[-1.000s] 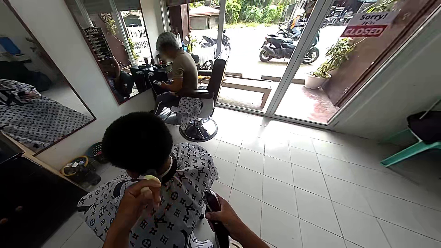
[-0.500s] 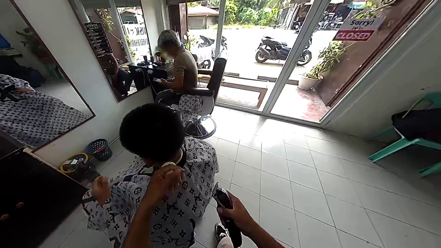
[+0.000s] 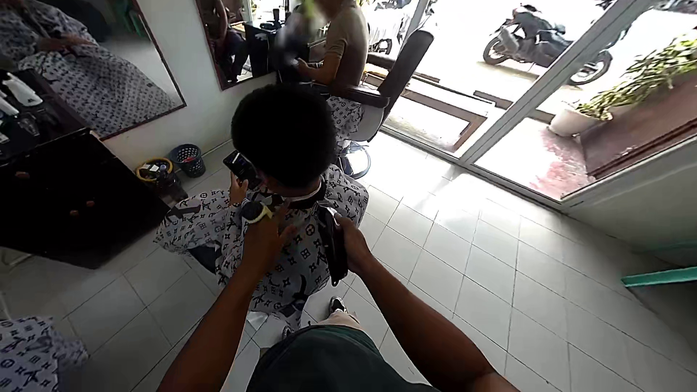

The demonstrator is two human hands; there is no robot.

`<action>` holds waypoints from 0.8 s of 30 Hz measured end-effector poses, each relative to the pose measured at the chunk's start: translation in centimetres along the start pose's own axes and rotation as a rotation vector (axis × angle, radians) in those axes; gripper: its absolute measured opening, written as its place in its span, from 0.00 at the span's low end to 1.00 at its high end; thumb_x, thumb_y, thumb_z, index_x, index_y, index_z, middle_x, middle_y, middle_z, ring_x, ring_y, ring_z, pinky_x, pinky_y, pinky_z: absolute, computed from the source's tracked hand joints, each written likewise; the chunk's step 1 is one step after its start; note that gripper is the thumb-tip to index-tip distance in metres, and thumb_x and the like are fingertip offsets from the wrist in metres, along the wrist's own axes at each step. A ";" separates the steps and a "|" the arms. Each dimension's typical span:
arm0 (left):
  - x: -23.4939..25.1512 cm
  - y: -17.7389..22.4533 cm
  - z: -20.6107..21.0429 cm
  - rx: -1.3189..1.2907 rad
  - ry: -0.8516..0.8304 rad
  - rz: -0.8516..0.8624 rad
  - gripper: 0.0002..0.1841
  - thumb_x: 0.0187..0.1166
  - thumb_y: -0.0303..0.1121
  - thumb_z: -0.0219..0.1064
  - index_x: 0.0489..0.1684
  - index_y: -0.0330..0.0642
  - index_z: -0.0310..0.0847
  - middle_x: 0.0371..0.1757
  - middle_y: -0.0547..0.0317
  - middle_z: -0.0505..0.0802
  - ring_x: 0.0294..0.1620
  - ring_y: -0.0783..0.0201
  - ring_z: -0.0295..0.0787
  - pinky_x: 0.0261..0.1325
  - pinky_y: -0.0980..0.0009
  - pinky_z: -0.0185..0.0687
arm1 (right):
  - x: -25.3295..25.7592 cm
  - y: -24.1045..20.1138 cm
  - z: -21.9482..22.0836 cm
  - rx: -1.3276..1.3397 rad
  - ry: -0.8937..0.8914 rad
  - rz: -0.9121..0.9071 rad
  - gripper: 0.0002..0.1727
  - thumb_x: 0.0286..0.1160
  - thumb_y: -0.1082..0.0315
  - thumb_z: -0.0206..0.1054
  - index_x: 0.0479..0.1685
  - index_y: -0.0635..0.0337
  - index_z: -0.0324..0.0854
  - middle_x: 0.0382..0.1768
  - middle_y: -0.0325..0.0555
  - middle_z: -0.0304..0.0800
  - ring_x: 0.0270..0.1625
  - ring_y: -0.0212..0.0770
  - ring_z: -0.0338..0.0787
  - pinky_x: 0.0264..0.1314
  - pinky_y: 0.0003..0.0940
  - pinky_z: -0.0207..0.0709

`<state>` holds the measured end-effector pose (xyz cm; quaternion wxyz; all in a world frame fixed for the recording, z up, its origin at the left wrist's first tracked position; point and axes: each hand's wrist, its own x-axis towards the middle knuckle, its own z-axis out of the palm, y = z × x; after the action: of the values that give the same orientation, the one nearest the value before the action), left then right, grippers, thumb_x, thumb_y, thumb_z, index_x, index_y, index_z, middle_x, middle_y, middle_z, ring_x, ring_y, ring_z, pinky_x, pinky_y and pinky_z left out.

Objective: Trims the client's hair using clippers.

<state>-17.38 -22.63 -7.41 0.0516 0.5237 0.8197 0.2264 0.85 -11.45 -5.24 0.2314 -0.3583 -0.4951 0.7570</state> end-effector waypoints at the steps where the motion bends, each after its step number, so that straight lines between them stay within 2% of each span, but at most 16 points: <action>1: 0.1 -0.1 0.1 0.002 -0.004 -0.010 0.32 0.87 0.56 0.58 0.89 0.55 0.67 0.64 0.31 0.88 0.61 0.30 0.86 0.62 0.34 0.78 | 0.5 -0.4 0.8 -0.003 0.008 0.003 0.27 0.96 0.55 0.35 0.53 0.66 0.76 0.29 0.46 0.84 0.28 0.39 0.88 0.34 0.36 0.87; 4: 0.3 -0.1 0.2 -0.036 -0.027 -0.036 0.33 0.86 0.54 0.62 0.91 0.58 0.65 0.63 0.31 0.88 0.61 0.32 0.87 0.60 0.35 0.80 | 1.9 -0.7 1.9 -0.072 -0.049 -0.048 0.21 0.95 0.61 0.43 0.53 0.69 0.76 0.34 0.50 0.85 0.34 0.41 0.89 0.42 0.40 0.88; 9: 0.6 0.3 0.1 -0.043 -0.097 -0.076 0.33 0.87 0.51 0.62 0.92 0.57 0.62 0.66 0.33 0.87 0.62 0.35 0.87 0.62 0.36 0.79 | 3.2 -1.0 3.2 -0.238 -0.073 -0.041 0.18 0.89 0.58 0.62 0.46 0.69 0.80 0.32 0.51 0.88 0.34 0.40 0.91 0.42 0.36 0.87; 13: 0.9 0.5 0.0 -0.053 -0.127 -0.099 0.33 0.87 0.46 0.63 0.92 0.54 0.62 0.65 0.32 0.87 0.62 0.34 0.86 0.63 0.37 0.79 | 4.0 -0.8 3.5 -0.259 -0.072 -0.056 0.19 0.86 0.56 0.65 0.44 0.68 0.80 0.31 0.51 0.88 0.33 0.40 0.90 0.40 0.35 0.86; 16: 0.9 0.6 -0.3 -0.093 -0.132 -0.110 0.33 0.86 0.43 0.65 0.92 0.52 0.62 0.65 0.31 0.86 0.65 0.34 0.85 0.66 0.37 0.77 | 4.2 -0.6 3.5 -0.279 -0.077 -0.099 0.19 0.86 0.56 0.65 0.48 0.67 0.80 0.32 0.50 0.86 0.34 0.39 0.88 0.42 0.36 0.85; 20: 1.0 0.6 -0.3 -0.100 -0.122 -0.105 0.32 0.86 0.44 0.65 0.91 0.53 0.64 0.64 0.33 0.87 0.63 0.36 0.85 0.64 0.38 0.78 | 4.3 -0.6 3.4 -0.297 -0.068 -0.088 0.21 0.85 0.53 0.66 0.46 0.67 0.79 0.31 0.50 0.85 0.33 0.40 0.87 0.41 0.36 0.84; 24: 1.1 0.7 -0.4 -0.108 -0.116 -0.094 0.31 0.86 0.42 0.65 0.89 0.48 0.66 0.66 0.32 0.86 0.66 0.35 0.84 0.67 0.37 0.77 | 4.4 -0.7 3.5 -0.314 -0.078 -0.130 0.20 0.85 0.54 0.66 0.49 0.67 0.80 0.32 0.51 0.86 0.34 0.40 0.88 0.42 0.37 0.85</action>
<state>-17.47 -21.57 -6.57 0.1377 0.4934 0.8256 0.2368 -4.61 -10.13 -5.08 0.2016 -0.3275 -0.6382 0.6669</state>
